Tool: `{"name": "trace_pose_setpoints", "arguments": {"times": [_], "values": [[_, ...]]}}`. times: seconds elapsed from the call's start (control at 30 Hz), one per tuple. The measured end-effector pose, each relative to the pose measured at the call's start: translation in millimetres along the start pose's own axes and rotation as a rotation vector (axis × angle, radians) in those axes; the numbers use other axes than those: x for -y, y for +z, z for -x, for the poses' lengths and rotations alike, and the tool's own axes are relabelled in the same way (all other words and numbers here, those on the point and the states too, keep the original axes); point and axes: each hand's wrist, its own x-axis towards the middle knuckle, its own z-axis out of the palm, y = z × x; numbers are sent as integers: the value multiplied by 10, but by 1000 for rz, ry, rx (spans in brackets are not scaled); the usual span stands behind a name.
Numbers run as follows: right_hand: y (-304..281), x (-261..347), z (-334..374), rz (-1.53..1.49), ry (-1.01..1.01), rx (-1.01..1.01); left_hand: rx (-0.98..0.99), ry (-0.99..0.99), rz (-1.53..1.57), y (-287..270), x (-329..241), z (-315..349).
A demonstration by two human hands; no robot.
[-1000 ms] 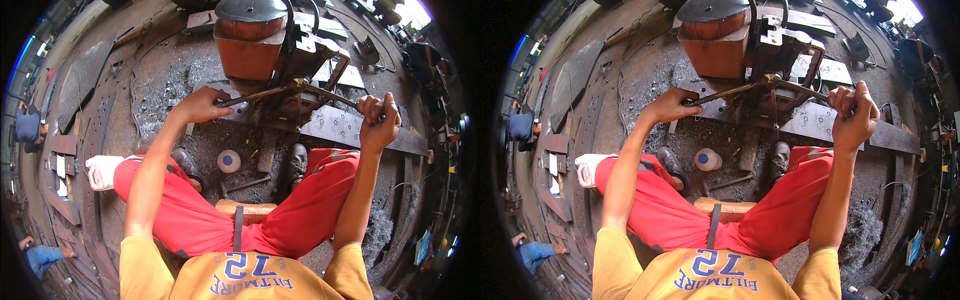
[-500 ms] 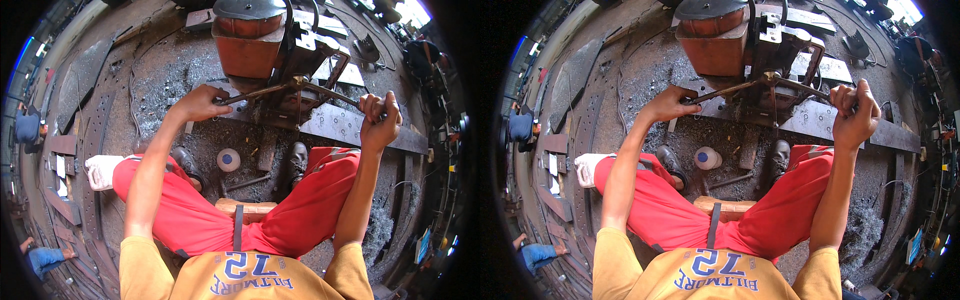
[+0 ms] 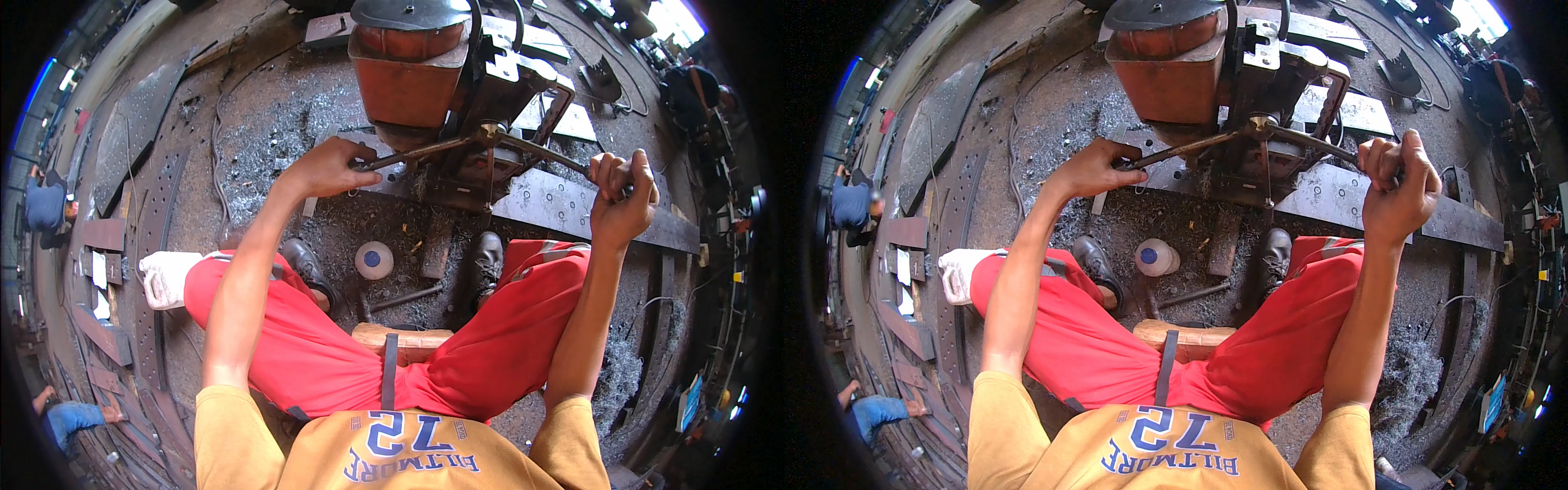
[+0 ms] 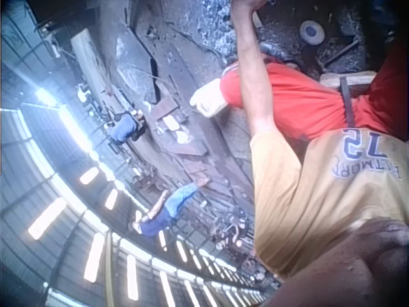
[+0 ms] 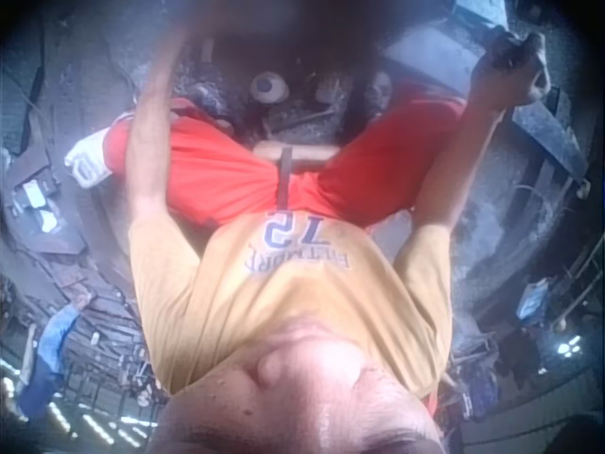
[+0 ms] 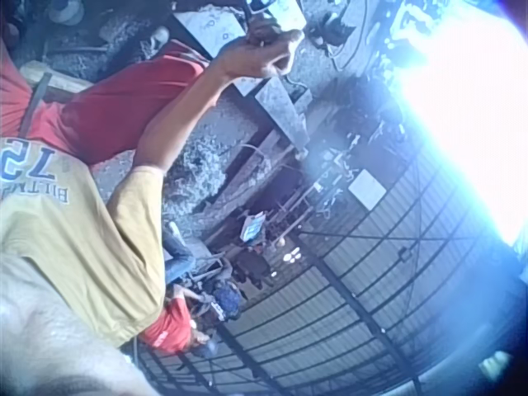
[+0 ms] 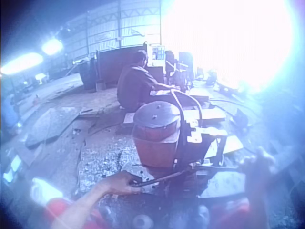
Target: The person sits on the workshop floor and operates a pneumatic tool, repeatedly pressing the trigger while holding a plastic bottle under the nozzle to catch liquid. The person adjusts the tool and bottle position several times during the process.
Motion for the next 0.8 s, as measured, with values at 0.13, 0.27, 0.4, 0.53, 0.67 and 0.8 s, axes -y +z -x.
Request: {"name": "trace_pose_setpoints", "arguments": {"times": [0.13,0.27,0.4,0.53,0.67,0.8], "values": [[22,10,3,-1,3,-27,4,-4,-3,-3,7,0],[24,-2,2,17,-19,4,19,-29,-3,-14,-5,4],[40,8,6,10,-23,-1,35,-24,30,-21,-13,-5],[41,7,5,6,-28,8,-14,21,14,23,62,-13],[48,19,5,12,-20,-9,-3,12,9,22,57,-23],[39,11,1,6,-25,5,-13,34,19,40,87,-21]]}}
